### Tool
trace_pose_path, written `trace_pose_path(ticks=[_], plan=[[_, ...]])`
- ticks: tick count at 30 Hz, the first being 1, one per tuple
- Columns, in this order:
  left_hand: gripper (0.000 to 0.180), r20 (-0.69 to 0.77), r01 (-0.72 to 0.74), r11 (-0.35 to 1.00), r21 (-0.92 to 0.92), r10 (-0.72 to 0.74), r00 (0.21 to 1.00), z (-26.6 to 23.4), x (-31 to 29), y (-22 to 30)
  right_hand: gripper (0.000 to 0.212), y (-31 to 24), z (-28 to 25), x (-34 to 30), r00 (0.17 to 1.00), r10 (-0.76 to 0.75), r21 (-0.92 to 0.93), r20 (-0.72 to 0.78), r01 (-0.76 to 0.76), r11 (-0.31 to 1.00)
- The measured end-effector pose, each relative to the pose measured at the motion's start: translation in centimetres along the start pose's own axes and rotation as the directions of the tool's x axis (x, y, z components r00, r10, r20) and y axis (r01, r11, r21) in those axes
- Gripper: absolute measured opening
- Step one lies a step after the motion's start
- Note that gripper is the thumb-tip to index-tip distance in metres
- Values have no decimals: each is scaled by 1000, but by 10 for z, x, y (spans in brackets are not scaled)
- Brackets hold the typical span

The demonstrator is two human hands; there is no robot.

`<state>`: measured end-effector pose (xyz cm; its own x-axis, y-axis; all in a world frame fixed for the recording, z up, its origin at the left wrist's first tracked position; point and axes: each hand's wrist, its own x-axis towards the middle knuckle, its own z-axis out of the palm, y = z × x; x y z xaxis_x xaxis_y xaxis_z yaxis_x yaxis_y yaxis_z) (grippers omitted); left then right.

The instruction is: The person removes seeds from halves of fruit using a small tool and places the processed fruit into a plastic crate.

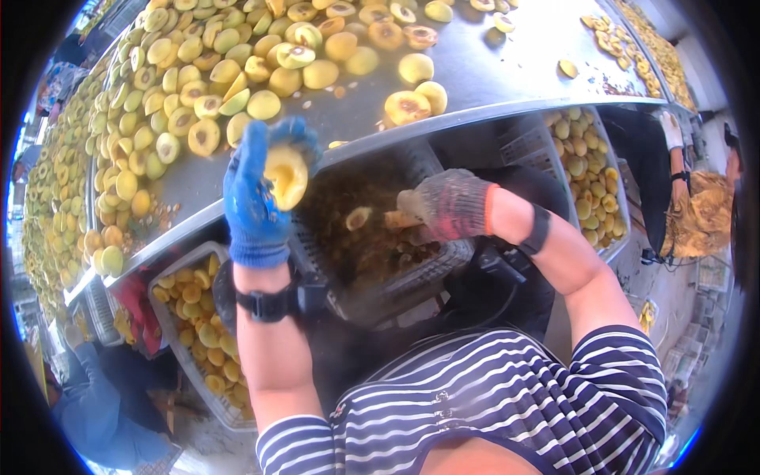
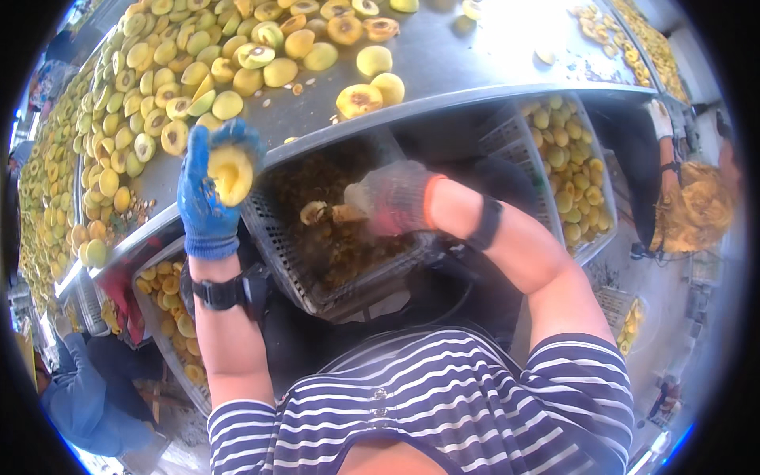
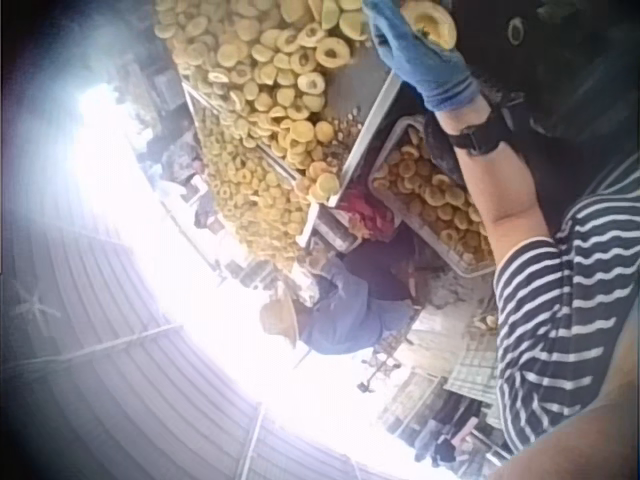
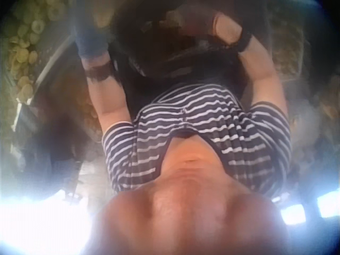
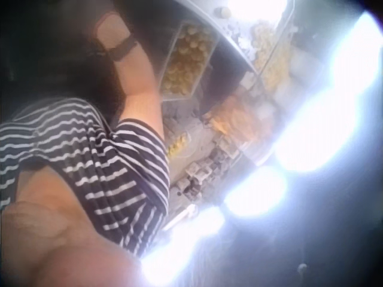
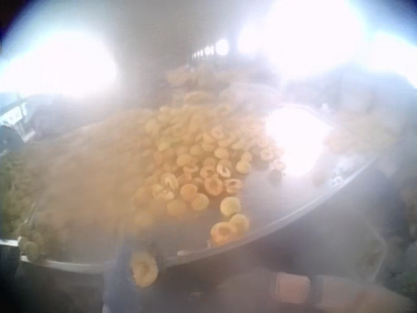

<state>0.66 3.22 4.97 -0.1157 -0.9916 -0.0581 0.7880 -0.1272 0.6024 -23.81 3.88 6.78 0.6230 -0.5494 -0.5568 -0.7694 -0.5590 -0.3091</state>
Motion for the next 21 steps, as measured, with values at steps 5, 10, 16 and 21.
trace_pose_path(ticks=[5,10,16,21], plan=[[34,-77,-10,884,468,52,996,-5,-4,2,32,49,-29,-5,761,-150,-169,-632,53,984],[35,10,-77,878,472,82,997,2,10,-15,40,97,-54,71,804,-48,-82,-593,-1,997],[51,419,-514,347,785,313,852,-20,15,-20,33,95,-78,79,933,295,626,-207,-106,773],[48,349,-462,453,763,313,883,-19,15,-22,55,86,-67,65,905,253,617,-342,13,787]])
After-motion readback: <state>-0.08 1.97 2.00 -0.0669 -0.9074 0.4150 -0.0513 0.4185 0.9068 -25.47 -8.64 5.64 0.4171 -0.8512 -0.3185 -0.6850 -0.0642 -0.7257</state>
